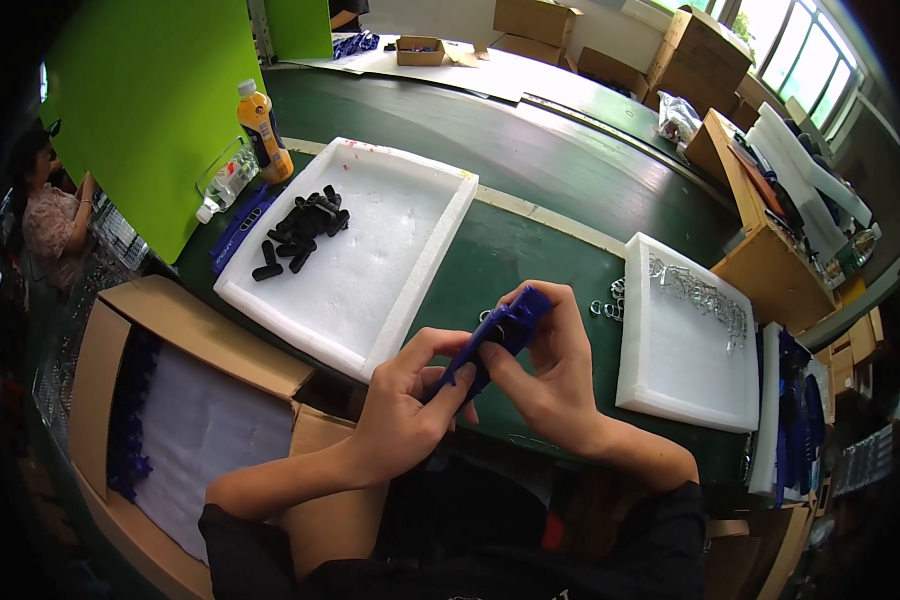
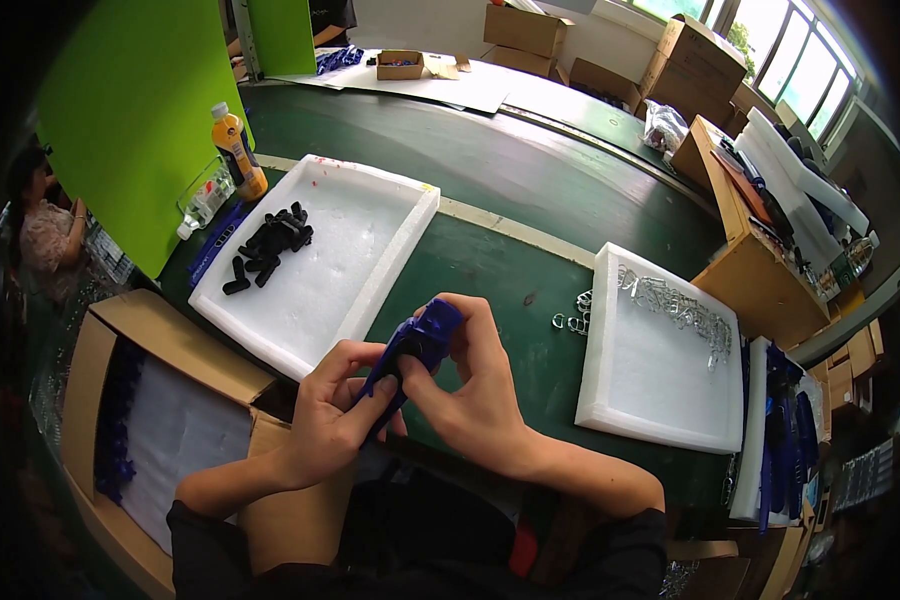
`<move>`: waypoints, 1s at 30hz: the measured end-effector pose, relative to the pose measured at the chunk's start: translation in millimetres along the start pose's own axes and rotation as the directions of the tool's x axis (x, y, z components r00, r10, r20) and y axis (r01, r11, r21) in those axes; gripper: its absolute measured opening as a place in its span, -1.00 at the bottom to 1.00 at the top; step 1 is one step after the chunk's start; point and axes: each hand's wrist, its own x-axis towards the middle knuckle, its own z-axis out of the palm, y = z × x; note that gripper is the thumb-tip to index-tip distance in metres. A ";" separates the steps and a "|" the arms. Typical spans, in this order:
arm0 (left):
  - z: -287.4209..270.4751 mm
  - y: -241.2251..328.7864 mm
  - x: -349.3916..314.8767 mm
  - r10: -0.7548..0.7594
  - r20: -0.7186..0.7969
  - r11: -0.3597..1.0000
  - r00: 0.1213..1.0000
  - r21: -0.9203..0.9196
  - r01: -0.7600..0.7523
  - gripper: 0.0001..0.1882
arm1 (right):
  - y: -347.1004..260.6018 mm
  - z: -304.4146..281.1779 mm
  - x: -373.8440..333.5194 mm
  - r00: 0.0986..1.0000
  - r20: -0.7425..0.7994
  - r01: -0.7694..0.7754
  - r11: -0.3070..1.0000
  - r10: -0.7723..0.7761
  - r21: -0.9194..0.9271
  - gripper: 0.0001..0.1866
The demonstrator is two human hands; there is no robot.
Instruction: The person assembles blue plastic housings by hand, inserting metal rings and black plastic internal components into them.
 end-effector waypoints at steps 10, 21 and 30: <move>-15.4 4.5 8.3 -0.055 0.202 0.868 0.978 -0.475 0.147 -0.57 | -22.4 -13.1 -14.8 0.985 0.173 0.049 0.939 0.012 -0.340 -0.19; 3.2 -5.1 61.4 0.028 -0.037 0.942 0.999 -0.332 -0.039 -0.63 | 8.0 -17.2 -13.2 0.961 0.260 0.263 0.627 -0.098 -0.733 -0.12; 1.7 -14.2 89.1 -0.119 -0.135 0.913 0.984 -0.403 0.055 -0.66 | 8.1 -26.5 -2.9 0.929 0.357 0.362 0.447 -0.099 -0.818 -0.26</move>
